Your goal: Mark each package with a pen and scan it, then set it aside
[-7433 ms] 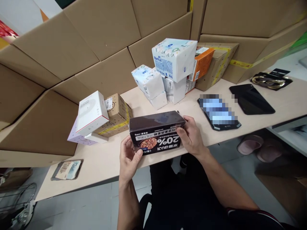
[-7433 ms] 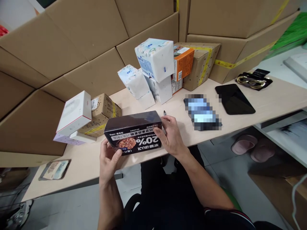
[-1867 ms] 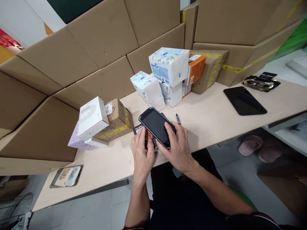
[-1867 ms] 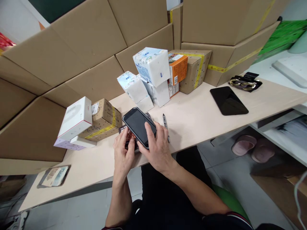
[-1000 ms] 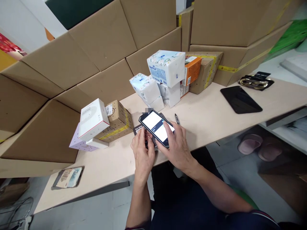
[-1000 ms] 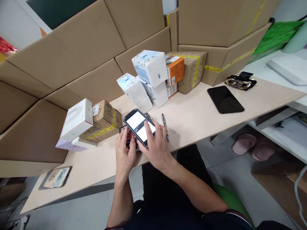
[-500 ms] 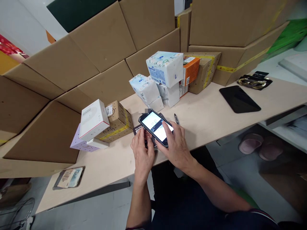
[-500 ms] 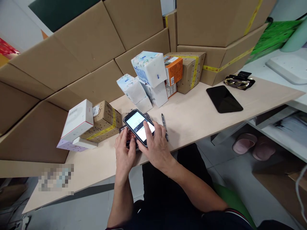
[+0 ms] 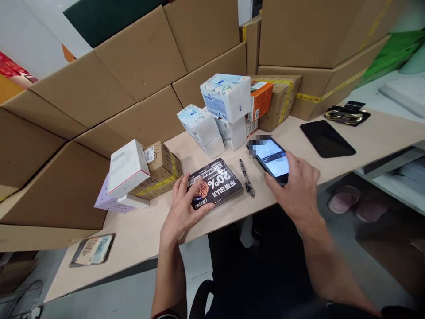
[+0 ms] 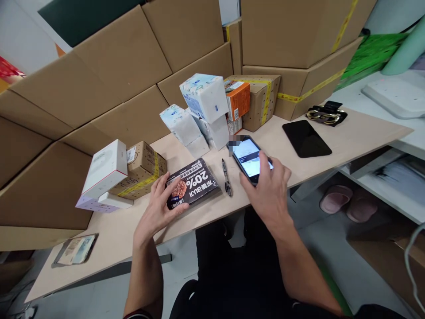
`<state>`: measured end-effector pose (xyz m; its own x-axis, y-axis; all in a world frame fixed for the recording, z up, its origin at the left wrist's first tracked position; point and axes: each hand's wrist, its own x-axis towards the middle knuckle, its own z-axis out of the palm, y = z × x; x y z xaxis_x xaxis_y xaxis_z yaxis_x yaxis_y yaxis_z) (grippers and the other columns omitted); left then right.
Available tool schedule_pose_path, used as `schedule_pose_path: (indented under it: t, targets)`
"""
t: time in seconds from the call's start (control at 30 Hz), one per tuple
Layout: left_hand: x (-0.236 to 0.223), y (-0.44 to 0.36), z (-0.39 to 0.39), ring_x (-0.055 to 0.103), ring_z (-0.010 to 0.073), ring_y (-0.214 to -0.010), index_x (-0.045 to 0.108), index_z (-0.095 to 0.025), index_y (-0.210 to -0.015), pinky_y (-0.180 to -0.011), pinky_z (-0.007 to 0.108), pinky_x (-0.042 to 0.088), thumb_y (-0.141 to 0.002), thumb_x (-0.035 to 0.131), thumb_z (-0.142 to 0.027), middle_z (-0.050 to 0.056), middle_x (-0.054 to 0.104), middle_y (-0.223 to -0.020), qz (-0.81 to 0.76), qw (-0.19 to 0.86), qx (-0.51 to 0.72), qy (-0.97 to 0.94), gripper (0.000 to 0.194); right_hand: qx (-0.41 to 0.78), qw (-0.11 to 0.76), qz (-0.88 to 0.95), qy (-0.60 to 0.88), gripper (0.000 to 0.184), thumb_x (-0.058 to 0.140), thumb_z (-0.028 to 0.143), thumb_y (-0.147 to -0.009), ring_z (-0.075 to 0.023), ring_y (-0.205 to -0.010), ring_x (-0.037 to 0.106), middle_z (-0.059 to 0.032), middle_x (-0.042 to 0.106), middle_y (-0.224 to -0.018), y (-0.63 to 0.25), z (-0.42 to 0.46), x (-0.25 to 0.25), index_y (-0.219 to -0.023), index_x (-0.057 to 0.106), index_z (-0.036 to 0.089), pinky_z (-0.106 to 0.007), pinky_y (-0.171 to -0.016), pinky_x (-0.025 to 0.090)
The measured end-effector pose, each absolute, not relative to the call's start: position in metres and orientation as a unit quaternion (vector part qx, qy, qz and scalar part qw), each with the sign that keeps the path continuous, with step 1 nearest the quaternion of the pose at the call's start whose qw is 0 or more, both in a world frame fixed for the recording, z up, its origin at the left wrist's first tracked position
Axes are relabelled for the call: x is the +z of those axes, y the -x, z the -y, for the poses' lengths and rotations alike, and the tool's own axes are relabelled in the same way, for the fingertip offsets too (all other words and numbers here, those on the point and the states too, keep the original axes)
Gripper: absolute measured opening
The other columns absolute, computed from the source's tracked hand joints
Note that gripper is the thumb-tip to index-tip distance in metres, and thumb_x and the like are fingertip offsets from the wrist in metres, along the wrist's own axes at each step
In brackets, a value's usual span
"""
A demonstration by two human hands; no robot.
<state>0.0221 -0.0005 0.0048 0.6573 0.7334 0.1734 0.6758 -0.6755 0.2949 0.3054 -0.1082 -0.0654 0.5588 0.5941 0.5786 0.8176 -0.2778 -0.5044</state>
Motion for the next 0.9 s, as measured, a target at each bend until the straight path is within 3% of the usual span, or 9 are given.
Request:
schedule_pose_path:
  t: [0.13, 0.27, 0.43, 0.6, 0.73, 0.8, 0.9]
  targets:
    - [0.010, -0.016, -0.019, 0.005, 0.0422, -0.154, 0.034, -0.034, -0.154, -0.120, 0.063, 0.023, -0.082, 0.064, -0.068, 0.011, 0.007, -0.169, -0.371, 0.144, 0.044, -0.916, 0.086, -0.157, 0.339, 0.433, 0.820, 0.069, 0.060, 0.047, -0.088, -0.0375, -0.113, 0.047, -0.0223, 0.052, -0.122, -0.333, 0.113, -0.080, -0.145, 0.043, 0.012, -0.060, -0.096, 0.044]
    - [0.016, -0.013, -0.019, 0.004, 0.0439, -0.154, 0.032, -0.032, -0.155, -0.121, 0.064, 0.020, -0.078, 0.068, -0.069, 0.013, 0.005, -0.169, -0.363, 0.144, 0.001, -0.921, 0.092, -0.150, 0.317, 0.431, 0.831, 0.065, 0.057, 0.048, -0.089, -0.0361, -0.110, 0.047, -0.0210, 0.051, -0.120, -0.341, 0.112, -0.083, -0.144, 0.045, 0.014, -0.057, -0.093, 0.046]
    - [0.023, 0.005, 0.005, 0.006, 0.0462, -0.153, 0.025, -0.035, -0.157, -0.118, 0.066, 0.027, -0.075, 0.076, -0.058, 0.012, 0.002, -0.169, -0.357, 0.126, -0.034, -0.925, 0.099, -0.151, 0.266, 0.436, 0.846, 0.062, 0.051, 0.048, -0.093, -0.0371, -0.110, 0.048, -0.0246, 0.051, -0.122, -0.339, 0.110, -0.083, -0.142, 0.046, 0.011, -0.058, -0.092, 0.046]
    - [0.016, 0.016, 0.031, 0.017, 0.0413, -0.151, 0.027, -0.034, -0.157, -0.116, 0.062, 0.035, -0.081, 0.073, -0.051, 0.011, 0.012, -0.167, -0.379, 0.082, 0.013, -0.922, 0.090, -0.155, 0.273, 0.440, 0.841, 0.062, 0.053, 0.049, -0.093, -0.0405, -0.116, 0.047, -0.0261, 0.050, -0.128, -0.340, 0.110, -0.086, -0.142, 0.047, 0.011, -0.063, -0.093, 0.045]
    - [0.007, 0.009, 0.042, 0.028, 0.0384, -0.146, 0.040, -0.032, -0.151, -0.115, 0.060, 0.036, -0.083, 0.070, -0.052, 0.010, 0.028, -0.163, -0.419, 0.064, 0.093, -0.901, 0.077, -0.188, 0.340, 0.448, 0.805, 0.063, 0.058, 0.049, -0.092, -0.0456, -0.129, 0.040, -0.0267, 0.043, -0.141, -0.337, 0.111, -0.080, -0.142, 0.048, 0.013, -0.068, -0.099, 0.041]
    - [0.006, 0.004, 0.043, 0.032, 0.0361, -0.146, 0.044, -0.031, -0.149, -0.118, 0.059, 0.034, -0.087, 0.064, -0.053, 0.009, 0.035, -0.160, -0.446, 0.082, 0.138, -0.881, 0.069, -0.205, 0.393, 0.464, 0.767, 0.059, 0.061, 0.046, -0.091, -0.0427, -0.131, 0.043, -0.0248, 0.046, -0.142, -0.329, 0.112, -0.072, -0.140, 0.051, 0.014, -0.065, -0.102, 0.042]
    - [0.009, 0.000, 0.042, 0.045, 0.0299, -0.139, 0.048, -0.030, -0.145, -0.116, 0.053, 0.038, -0.096, 0.048, -0.055, 0.008, 0.051, -0.150, -0.502, 0.166, 0.221, -0.819, 0.055, -0.174, 0.464, 0.526, 0.691, 0.043, 0.060, 0.036, -0.095, -0.0309, -0.116, 0.060, -0.0162, 0.064, -0.123, -0.303, 0.114, -0.055, -0.134, 0.055, 0.019, -0.054, -0.099, 0.051]
